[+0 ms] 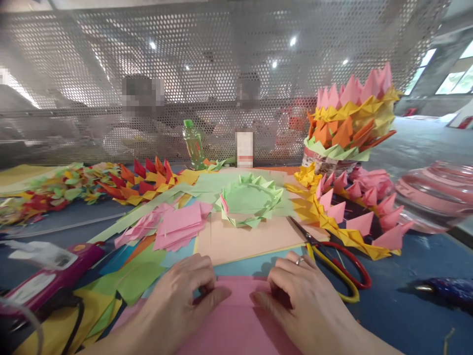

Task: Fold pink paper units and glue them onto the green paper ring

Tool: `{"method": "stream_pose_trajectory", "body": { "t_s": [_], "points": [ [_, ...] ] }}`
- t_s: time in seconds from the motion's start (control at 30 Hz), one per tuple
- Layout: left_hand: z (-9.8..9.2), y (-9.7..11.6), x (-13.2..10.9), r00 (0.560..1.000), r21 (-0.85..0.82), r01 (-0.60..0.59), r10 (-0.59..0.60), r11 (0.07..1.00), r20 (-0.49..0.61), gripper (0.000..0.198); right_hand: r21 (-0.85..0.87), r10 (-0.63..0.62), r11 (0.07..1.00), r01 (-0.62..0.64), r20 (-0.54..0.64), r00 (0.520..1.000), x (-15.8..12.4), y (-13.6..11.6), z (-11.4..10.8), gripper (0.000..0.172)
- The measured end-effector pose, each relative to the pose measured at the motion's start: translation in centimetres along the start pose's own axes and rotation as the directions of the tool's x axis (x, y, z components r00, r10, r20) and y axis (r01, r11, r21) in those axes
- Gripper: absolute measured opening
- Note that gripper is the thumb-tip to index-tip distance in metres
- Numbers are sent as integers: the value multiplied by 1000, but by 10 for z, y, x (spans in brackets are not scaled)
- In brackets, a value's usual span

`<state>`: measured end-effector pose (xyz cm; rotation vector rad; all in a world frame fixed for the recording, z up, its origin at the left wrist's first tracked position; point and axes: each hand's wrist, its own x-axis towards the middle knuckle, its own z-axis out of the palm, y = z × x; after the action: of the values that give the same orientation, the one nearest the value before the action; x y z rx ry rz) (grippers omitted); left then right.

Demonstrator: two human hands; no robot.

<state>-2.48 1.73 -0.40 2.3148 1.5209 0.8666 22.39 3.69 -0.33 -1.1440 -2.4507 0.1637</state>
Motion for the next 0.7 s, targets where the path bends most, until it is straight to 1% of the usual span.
{"method": "stream_pose_trajectory", "body": {
  "t_s": [0.17,0.27,0.4,0.53,0.7],
  "points": [
    [1,0,4,1000,46,-23,23,999,5,34,-24,-11,1000,10,-5,1000,0,-1,1,39],
    [-1,-1,3,999,-5,-28,28,1000,17,34,-38,-22,999,22,-17,1000,0,0,2,37],
    [-5,-1,0,998,-91,25,-20,996,56,34,-51,-41,998,39,-34,999,1,-1,2,37],
    [-5,-1,2,996,-94,61,-54,994,74,31,-57,-44,997,42,-38,998,2,-2,1,37],
    [0,-2,1,999,-35,10,-8,999,38,30,-78,-47,996,42,-54,997,2,-3,0,37]
  ]
}}
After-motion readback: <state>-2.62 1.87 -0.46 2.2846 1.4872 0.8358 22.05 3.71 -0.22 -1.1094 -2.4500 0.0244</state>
